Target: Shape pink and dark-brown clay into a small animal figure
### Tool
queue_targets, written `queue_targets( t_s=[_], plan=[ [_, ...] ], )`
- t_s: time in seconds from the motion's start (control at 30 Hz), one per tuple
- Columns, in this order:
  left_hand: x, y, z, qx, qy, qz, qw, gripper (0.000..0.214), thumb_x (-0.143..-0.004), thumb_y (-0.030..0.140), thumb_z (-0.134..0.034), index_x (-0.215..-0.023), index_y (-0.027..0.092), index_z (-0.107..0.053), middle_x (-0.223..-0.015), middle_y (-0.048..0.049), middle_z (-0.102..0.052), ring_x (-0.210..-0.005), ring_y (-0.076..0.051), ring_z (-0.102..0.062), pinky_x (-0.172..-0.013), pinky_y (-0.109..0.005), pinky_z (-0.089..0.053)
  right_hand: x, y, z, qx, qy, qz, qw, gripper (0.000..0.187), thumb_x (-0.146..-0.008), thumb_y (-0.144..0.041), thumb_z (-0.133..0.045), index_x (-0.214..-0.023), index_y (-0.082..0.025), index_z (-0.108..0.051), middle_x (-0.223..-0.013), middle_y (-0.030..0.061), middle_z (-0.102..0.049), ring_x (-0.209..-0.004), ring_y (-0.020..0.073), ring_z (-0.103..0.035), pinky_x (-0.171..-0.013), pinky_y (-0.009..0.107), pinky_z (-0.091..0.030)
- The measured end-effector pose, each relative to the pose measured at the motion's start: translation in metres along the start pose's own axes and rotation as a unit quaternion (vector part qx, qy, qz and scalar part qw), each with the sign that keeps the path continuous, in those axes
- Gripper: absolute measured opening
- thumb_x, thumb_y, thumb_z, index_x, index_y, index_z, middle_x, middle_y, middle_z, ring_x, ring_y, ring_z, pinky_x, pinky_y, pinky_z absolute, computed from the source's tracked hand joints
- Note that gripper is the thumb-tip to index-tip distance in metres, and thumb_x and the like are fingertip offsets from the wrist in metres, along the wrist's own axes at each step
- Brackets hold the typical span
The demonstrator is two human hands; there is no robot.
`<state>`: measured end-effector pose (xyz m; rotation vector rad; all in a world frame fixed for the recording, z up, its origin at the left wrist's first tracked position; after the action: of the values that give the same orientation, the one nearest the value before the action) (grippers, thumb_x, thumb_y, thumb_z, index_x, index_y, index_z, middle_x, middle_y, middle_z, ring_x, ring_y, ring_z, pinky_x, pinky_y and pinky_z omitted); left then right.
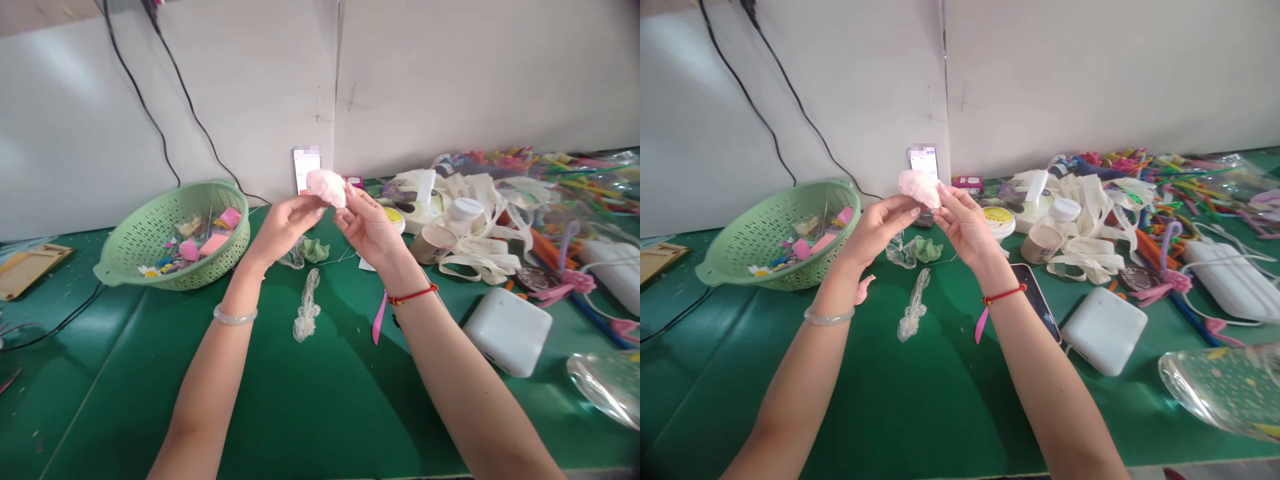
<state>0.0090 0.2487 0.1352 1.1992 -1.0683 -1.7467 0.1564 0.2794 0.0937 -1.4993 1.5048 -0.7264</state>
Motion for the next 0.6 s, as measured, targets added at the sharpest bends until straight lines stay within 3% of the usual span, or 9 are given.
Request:
queue_targets(
  t_s=[0.13, 0.23, 0.43, 0.6],
  plan=[
    [0.0006, 0.0061, -0.0026, -0.008, 0.026, -0.006, 1.0, 0.033, -0.084, 0.048, -0.076, -0.102, 0.019, -0.075, -0.112, -0.0087, -0.078, -0.113, -0.024, -0.07, -0.098, -0.036, -0.056, 0.0006, -0.0038, 0.0044, -0.009, 0.052, 0.035, 0.998, 0.042, -0.068, -0.05, -0.086, -0.091, -0.026, -0.06, -0.079, -0.0048, -0.068, -0.07, 0.0093, -0.065, -0.072, 0.023, -0.057],
    [-0.0018, 0.0055, -0.0022, -0.022, 0.062, -0.018, 0.998, 0.036, -0.091, 0.053, -0.066, -0.093, 0.019, -0.076, -0.099, -0.0069, -0.079, -0.107, -0.022, -0.071, -0.099, -0.037, -0.055, 0.0007, -0.0058, 0.0059, 0.001, 0.068, 0.071, 0.995, 0.045, -0.066, -0.049, -0.088, -0.097, -0.028, -0.062, -0.074, -0.0062, -0.065, -0.066, 0.0093, -0.062, -0.07, 0.024, -0.055],
    [-0.003, 0.0033, 0.0013, 0.005, 0.077, -0.009, 0.997, 0.036, -0.097, 0.05, -0.058, -0.092, 0.018, -0.074, -0.091, -0.006, -0.077, -0.096, -0.02, -0.073, -0.095, -0.037, -0.057, 0.0005, -0.0075, 0.0036, 0.088, 0.016, 0.088, 0.992, 0.043, -0.077, -0.053, -0.079, -0.112, -0.03, -0.066, -0.079, -0.0026, -0.065, -0.074, 0.0133, -0.066, -0.073, 0.029, -0.056],
    [-0.0012, 0.009, 0.0043, -0.014, 0.083, -0.037, 0.996, 0.035, -0.092, 0.052, -0.064, -0.086, 0.019, -0.072, -0.089, -0.0053, -0.076, -0.091, -0.018, -0.071, -0.09, -0.033, -0.056, 0.0037, -0.0067, -0.0033, 0.055, -0.02, 0.04, 0.998, 0.05, -0.068, -0.052, -0.087, -0.108, -0.028, -0.069, -0.087, -0.0011, -0.069, -0.073, 0.0135, -0.065, -0.075, 0.031, -0.058]
  ],
)
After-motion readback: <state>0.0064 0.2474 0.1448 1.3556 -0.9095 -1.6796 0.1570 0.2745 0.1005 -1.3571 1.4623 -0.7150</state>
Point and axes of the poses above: each hand's wrist, its own x-axis away from the middle knuckle, its own z-axis out of the back of the hand, y = z × x, the point moved 6 cm from there along -x, towards the middle knuckle
